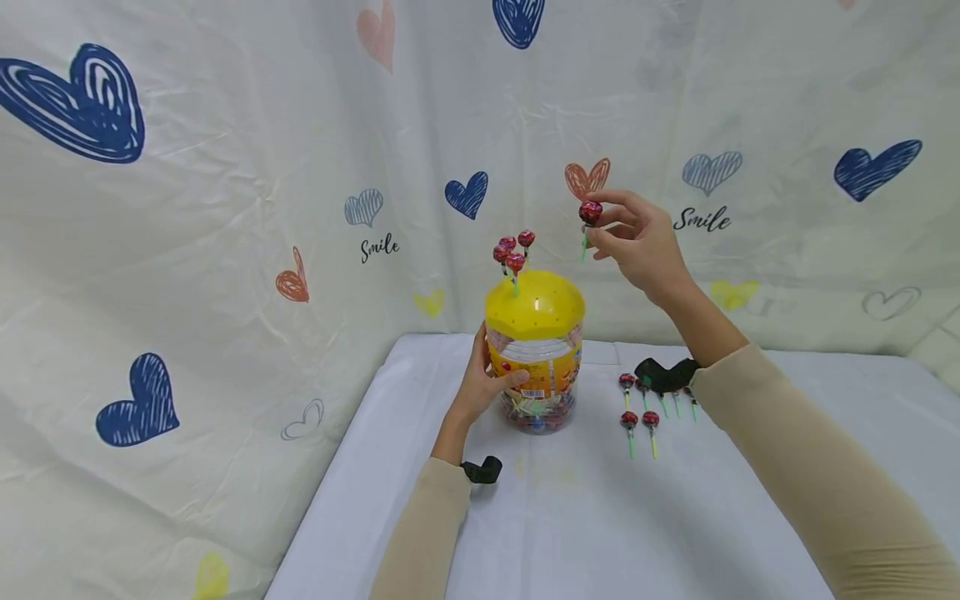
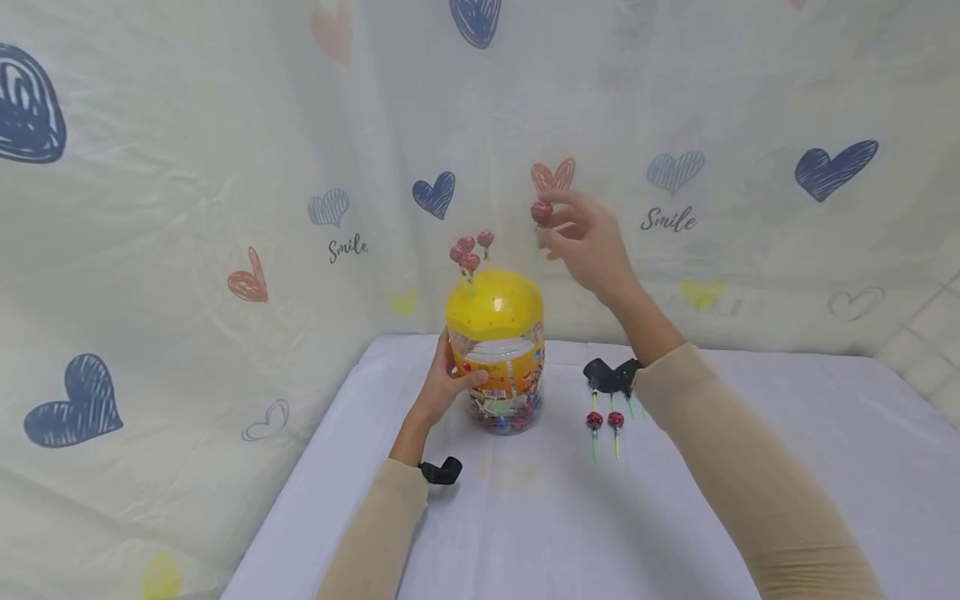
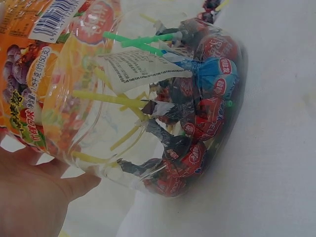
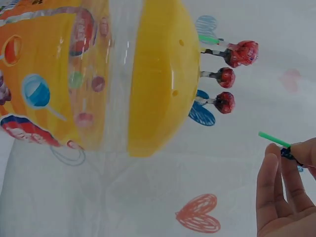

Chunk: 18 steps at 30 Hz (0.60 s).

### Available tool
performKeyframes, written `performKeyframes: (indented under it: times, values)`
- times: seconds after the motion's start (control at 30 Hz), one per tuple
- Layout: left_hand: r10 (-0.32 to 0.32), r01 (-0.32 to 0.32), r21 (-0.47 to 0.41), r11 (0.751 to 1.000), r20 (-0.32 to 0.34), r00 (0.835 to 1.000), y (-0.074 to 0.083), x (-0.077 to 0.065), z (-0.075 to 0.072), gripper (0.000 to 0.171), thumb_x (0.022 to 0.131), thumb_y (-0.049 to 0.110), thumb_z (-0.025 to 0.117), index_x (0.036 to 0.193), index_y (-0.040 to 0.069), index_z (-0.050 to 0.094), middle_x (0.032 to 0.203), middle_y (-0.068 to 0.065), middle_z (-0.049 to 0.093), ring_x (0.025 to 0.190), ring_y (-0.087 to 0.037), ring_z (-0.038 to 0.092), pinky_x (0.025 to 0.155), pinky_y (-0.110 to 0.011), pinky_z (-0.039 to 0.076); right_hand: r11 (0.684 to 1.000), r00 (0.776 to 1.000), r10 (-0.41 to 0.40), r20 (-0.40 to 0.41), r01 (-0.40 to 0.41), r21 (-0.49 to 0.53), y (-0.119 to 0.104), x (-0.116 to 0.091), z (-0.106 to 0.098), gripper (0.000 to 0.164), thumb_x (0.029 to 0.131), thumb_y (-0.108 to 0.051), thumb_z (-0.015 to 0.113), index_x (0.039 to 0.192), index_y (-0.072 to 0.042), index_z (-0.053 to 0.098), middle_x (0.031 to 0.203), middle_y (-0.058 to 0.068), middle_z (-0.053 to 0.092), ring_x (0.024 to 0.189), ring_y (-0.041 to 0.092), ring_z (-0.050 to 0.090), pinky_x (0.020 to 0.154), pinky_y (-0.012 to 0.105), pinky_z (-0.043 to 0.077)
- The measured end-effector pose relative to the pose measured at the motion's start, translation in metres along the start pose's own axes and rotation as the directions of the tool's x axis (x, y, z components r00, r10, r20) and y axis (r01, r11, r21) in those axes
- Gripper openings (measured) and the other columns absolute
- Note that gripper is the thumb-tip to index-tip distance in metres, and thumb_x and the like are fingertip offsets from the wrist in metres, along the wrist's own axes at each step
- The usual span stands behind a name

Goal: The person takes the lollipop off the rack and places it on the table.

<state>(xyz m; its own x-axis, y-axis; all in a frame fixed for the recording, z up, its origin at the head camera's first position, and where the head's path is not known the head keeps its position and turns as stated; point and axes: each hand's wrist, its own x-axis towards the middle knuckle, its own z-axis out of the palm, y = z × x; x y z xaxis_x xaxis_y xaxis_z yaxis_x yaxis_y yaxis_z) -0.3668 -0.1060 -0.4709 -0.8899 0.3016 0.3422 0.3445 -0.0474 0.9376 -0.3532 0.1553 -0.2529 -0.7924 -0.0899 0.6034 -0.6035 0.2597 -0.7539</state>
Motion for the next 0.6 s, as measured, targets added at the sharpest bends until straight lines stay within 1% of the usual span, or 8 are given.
performKeyframes:
  times: [0.1,0.27,0.4,0.6]
  values:
    - [-0.001,0.001,0.001,1.000,-0.001,1.000,0.000,0.000,0.000,0.099,0.087,0.041,0.081,0.158,0.050,0.012,0.154,0.002,0.043,0.142,-0.024,0.042,0.121,-0.058,0.036,1.000,1.000,0.005,-0.002,-0.005,-0.014,0.005,-0.011,-0.011,0.042,0.097,-0.009,0.068,0.137,-0.019,0.063,0.099,-0.002,0.069,0.079,0.010,0.071,0.072,0.017,0.061]
    - [-0.009,0.009,0.004,1.000,-0.009,1.000,0.000,-0.001,0.000,0.099,0.086,0.042,0.082,0.156,0.054,0.013,0.153,0.005,0.044,0.141,-0.022,0.043,0.120,-0.056,0.039,0.998,0.999,0.031,-0.011,-0.032,-0.060,0.016,-0.032,-0.027,0.043,0.098,-0.009,0.067,0.139,-0.020,0.063,0.097,-0.005,0.069,0.077,0.009,0.071,0.071,0.017,0.061]
    - [-0.006,0.006,0.002,1.000,-0.006,1.000,-0.001,0.000,0.000,0.099,0.086,0.044,0.082,0.156,0.054,0.014,0.152,0.006,0.044,0.140,-0.022,0.044,0.119,-0.055,0.040,0.994,0.996,0.085,-0.008,-0.086,-0.074,0.027,-0.048,-0.039,0.043,0.099,-0.011,0.067,0.140,-0.019,0.061,0.095,-0.008,0.068,0.076,0.008,0.071,0.070,0.018,0.061]
    - [0.002,-0.002,0.003,1.000,-0.004,1.000,0.000,0.000,0.000,0.102,0.084,0.047,0.083,0.157,0.052,0.013,0.152,0.003,0.044,0.140,-0.024,0.044,0.119,-0.056,0.040,0.980,0.983,0.183,0.016,-0.181,-0.085,0.049,-0.073,-0.054,0.043,0.099,-0.014,0.068,0.141,-0.020,0.060,0.094,-0.012,0.069,0.075,0.008,0.071,0.070,0.020,0.062]
